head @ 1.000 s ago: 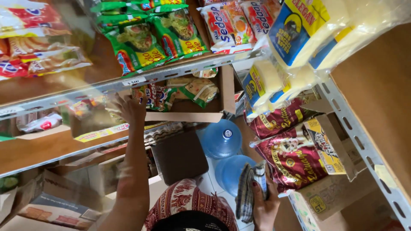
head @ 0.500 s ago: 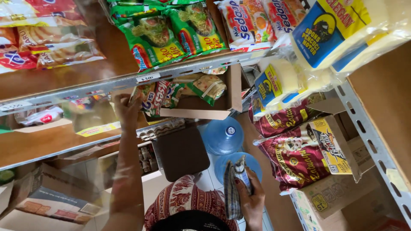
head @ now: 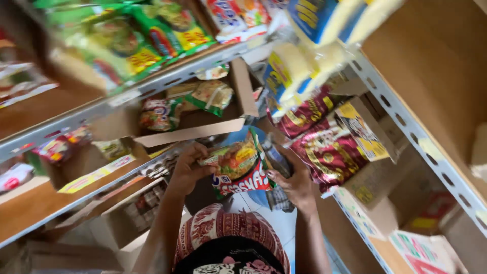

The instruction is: The person picks up individual packages of instant noodles from store shelves, wipes the front and back of each package with a cloth, and then returns them to their original location on the shelf or in a cardboard box.

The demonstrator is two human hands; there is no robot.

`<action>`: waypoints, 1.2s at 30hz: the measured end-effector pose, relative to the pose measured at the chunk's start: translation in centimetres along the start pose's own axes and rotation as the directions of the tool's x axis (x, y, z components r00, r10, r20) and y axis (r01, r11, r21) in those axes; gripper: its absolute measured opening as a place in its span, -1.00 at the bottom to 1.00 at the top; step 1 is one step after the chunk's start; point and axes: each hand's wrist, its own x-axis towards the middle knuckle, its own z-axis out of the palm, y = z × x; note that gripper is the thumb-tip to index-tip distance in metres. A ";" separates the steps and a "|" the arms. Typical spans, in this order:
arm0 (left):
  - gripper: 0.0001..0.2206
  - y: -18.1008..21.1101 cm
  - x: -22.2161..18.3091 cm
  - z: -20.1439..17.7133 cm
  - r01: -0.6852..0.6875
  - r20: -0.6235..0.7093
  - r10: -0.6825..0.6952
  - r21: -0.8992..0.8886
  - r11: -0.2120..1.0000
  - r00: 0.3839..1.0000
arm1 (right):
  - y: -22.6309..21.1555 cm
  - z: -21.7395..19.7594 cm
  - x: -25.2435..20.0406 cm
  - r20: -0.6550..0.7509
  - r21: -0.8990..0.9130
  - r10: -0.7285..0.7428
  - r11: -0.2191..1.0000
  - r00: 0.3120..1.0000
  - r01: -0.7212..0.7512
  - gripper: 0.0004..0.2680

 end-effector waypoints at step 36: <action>0.15 -8.3 -2.0 27.6 0.211 0.633 -0.206 0.069 0.975 0.747 | -11.8 -22.8 -11.5 -0.225 -0.787 -0.370 0.614 0.901 0.056 -0.69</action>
